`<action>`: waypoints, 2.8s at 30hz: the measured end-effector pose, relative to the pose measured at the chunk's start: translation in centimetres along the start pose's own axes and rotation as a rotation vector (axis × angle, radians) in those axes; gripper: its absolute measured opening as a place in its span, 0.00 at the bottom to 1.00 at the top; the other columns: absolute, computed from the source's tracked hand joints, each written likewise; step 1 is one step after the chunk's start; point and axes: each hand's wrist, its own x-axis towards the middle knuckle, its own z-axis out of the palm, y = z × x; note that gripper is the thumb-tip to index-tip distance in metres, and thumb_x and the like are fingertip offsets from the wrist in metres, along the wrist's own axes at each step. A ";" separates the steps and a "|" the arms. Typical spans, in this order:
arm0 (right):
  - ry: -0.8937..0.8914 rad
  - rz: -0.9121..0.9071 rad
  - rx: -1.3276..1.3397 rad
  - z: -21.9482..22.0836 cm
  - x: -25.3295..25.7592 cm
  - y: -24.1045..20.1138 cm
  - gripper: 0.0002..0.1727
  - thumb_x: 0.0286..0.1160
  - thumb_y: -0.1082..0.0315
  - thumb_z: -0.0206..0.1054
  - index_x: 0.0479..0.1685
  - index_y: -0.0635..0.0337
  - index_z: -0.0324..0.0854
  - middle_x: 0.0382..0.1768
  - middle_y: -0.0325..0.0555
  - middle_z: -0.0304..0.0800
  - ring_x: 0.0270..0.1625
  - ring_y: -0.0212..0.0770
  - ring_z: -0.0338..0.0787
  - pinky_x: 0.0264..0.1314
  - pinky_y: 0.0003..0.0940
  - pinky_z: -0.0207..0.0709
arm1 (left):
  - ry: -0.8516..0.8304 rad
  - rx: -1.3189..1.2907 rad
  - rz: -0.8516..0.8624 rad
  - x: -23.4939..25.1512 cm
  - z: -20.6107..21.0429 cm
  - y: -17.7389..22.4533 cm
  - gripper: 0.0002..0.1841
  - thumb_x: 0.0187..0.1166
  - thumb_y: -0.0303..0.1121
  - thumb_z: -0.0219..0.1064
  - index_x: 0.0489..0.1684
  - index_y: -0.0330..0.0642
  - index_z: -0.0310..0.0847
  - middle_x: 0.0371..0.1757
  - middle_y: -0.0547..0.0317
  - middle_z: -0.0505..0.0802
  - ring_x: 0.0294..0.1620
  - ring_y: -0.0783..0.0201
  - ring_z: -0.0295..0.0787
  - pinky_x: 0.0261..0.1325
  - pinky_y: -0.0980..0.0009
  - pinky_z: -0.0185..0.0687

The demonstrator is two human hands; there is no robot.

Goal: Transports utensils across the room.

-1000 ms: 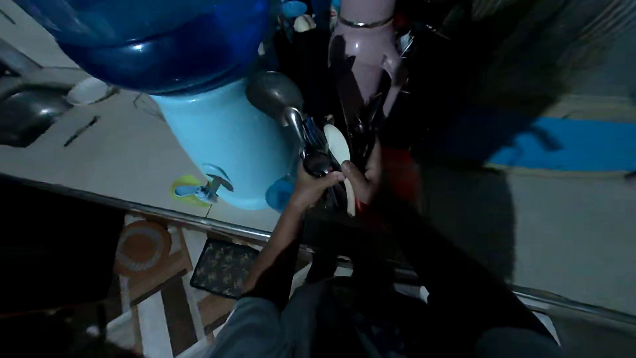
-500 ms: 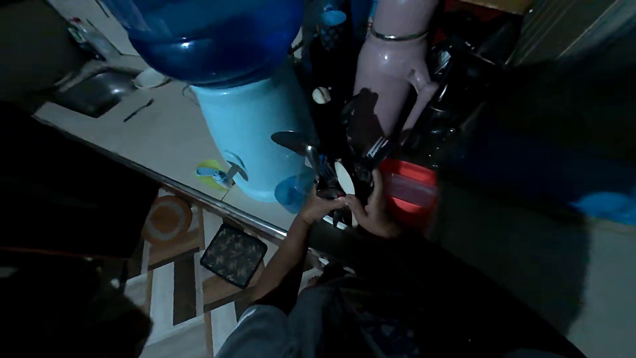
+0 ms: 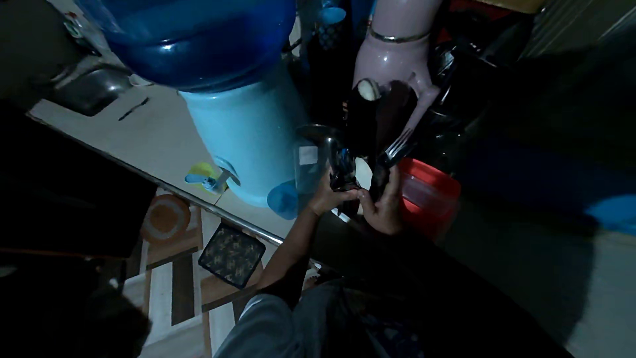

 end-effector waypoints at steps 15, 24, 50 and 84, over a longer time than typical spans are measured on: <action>0.184 -0.017 -0.039 0.9 -1.1 1.4 0.50 0.67 0.56 0.75 0.84 0.80 0.54 0.67 0.70 0.81 0.66 0.41 0.87 0.71 0.35 0.80 | -0.005 0.012 0.038 0.1 1.4 -1.6 0.38 0.54 0.23 0.83 0.70 0.36 0.69 0.47 0.61 0.90 0.46 0.77 0.89 0.53 0.74 0.88; 0.163 -0.058 0.076 0.2 -1.3 1.7 0.54 0.62 0.49 0.78 0.79 0.83 0.58 0.65 0.70 0.83 0.66 0.36 0.87 0.72 0.30 0.79 | -0.150 -0.074 0.111 -0.6 0.8 -1.0 0.46 0.48 0.39 0.89 0.68 0.29 0.67 0.49 0.69 0.89 0.50 0.84 0.86 0.59 0.81 0.84; -0.395 0.553 -0.113 -6.8 4.3 -6.5 0.55 0.64 0.65 0.82 0.91 0.66 0.50 0.77 0.72 0.73 0.74 0.63 0.81 0.72 0.58 0.77 | -0.058 -0.028 0.066 0.3 2.4 -1.1 0.52 0.49 0.29 0.87 0.80 0.32 0.58 0.55 0.60 0.87 0.53 0.79 0.86 0.60 0.76 0.84; -0.327 0.148 -0.071 -7.1 10.4 -8.0 0.41 0.75 0.60 0.75 0.86 0.67 0.61 0.65 0.61 0.86 0.62 0.52 0.90 0.65 0.51 0.84 | 0.009 0.034 0.096 0.3 3.1 -1.3 0.52 0.51 0.30 0.88 0.81 0.31 0.59 0.60 0.52 0.88 0.58 0.74 0.87 0.65 0.73 0.84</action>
